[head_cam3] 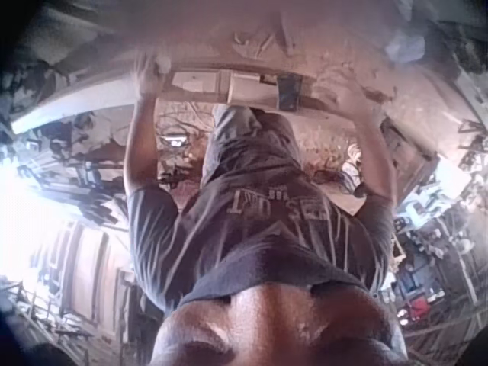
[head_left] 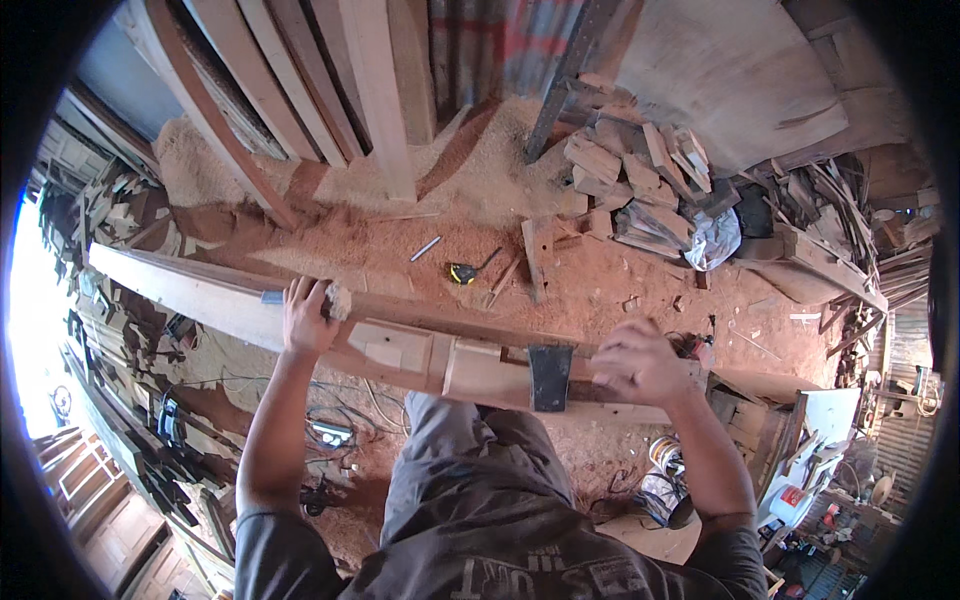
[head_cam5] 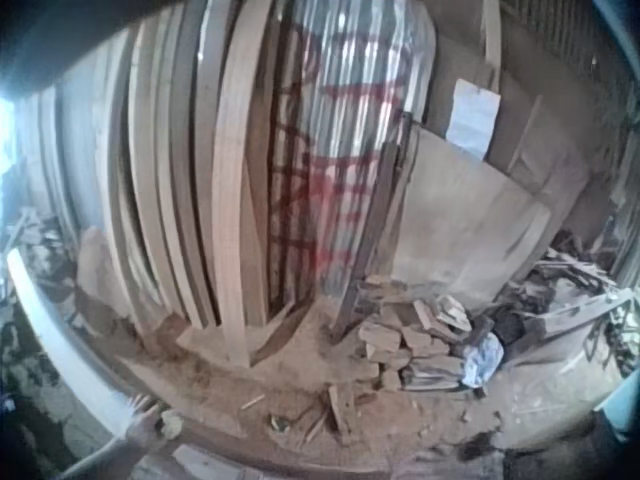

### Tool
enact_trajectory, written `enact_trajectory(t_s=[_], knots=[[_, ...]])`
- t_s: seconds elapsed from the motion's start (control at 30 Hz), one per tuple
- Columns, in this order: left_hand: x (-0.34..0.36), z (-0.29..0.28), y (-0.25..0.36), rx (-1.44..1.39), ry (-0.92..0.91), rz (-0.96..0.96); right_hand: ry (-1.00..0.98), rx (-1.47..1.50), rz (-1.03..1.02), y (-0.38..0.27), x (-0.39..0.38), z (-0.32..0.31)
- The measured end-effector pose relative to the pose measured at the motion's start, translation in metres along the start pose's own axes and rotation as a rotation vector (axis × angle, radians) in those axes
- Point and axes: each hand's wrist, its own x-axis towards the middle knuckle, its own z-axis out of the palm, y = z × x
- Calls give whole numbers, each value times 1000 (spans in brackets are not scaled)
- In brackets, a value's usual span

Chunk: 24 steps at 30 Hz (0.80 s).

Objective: The person uses a chisel and a brush to carve and clean a small wooden piece on a workbench. They repeatedly chip away material and sweep away sawdust, then briefly use a power sander on the same piece.

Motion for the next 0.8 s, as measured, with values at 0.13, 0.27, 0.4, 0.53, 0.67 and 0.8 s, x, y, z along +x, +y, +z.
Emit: enact_trajectory(t_s=[0.13,0.27,0.4,0.53,0.67,0.8], knots=[[-5,3,-2,-50,-4,-25,-56,167,307,67,90,28],[-5,3,-7,-40,-24,-3,-557,300,487,169,157,166],[13,2,-8,-84,-38,44,-705,277,424,332,116,388],[-1,2,-12,-76,-104,-16,-911,323,540,321,169,456],[8,0,-8,-94,-90,-50,-542,471,792,296,168,514],[13,2,-19,-108,-125,-43,-456,396,977,310,177,559]])
